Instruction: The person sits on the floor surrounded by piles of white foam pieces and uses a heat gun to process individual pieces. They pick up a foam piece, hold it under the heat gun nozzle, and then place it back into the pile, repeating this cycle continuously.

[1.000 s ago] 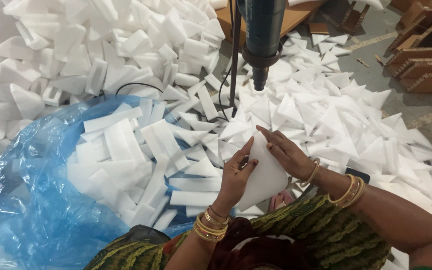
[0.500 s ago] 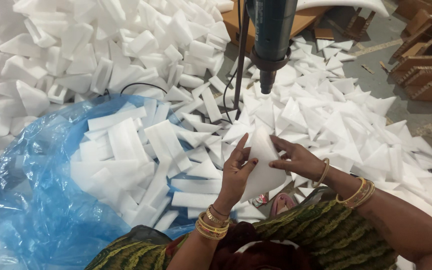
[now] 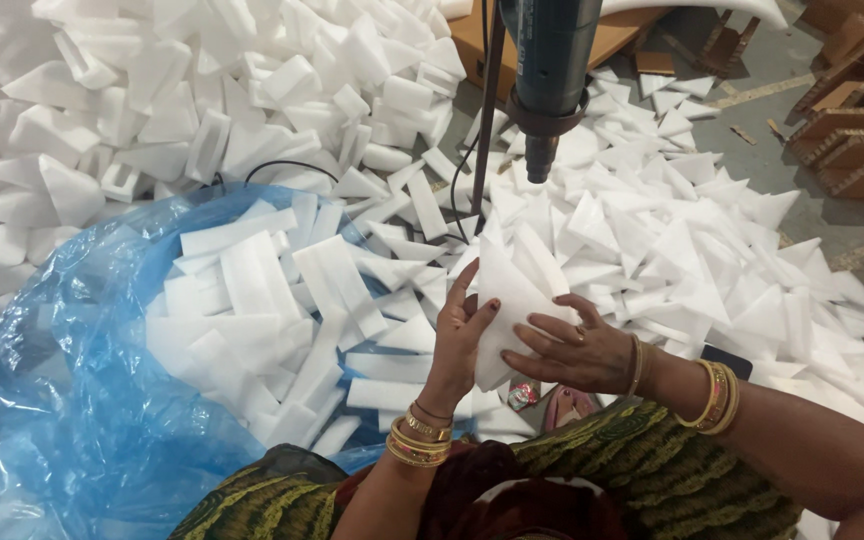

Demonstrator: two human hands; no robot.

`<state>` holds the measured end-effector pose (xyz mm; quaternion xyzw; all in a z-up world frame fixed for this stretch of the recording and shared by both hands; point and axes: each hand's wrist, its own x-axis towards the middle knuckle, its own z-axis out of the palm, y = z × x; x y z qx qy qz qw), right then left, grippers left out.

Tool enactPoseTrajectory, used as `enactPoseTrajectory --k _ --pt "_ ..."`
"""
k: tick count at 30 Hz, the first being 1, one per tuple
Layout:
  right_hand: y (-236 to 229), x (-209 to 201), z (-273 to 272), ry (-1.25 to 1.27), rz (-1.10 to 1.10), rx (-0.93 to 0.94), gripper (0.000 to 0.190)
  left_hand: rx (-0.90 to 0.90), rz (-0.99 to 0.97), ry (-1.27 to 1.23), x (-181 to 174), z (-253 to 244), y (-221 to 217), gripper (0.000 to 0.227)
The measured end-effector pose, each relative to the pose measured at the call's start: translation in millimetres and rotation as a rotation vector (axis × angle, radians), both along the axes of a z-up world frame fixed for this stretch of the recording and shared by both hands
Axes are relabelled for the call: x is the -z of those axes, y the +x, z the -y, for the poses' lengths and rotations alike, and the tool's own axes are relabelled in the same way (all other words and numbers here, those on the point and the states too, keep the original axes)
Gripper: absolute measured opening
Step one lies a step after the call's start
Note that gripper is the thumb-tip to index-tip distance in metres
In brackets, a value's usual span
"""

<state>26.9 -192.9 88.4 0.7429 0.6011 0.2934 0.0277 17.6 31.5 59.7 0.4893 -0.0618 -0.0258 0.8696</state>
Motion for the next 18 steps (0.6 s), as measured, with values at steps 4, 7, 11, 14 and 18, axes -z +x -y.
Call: enactPoseTrajectory --k 4,7,11,14,18 --pt "16.9 -5.4 -2.3 0.405 -0.320 0.138 0.068 0.021 0.042 -0.088 4.3 0.3 0.3 0.071" --pt "35.6 -10.6 13.9 0.797 -0.851 0.396 0.055 0.043 0.083 -0.019 11.1 0.9 -4.2 0.075" --pt "48.6 1.7 15.9 0.915 -1.536 0.481 0.051 0.122 0.092 0.003 10.1 10.1 -10.0 0.078" --pt "50.2 7.7 18.6 0.940 -1.665 0.416 0.052 0.137 0.079 0.050 6.8 14.0 -10.8 0.078" --pt "53.7 12.8 20.3 0.952 -1.748 0.411 0.053 0.186 0.078 0.037 11.8 18.2 -6.7 0.079"
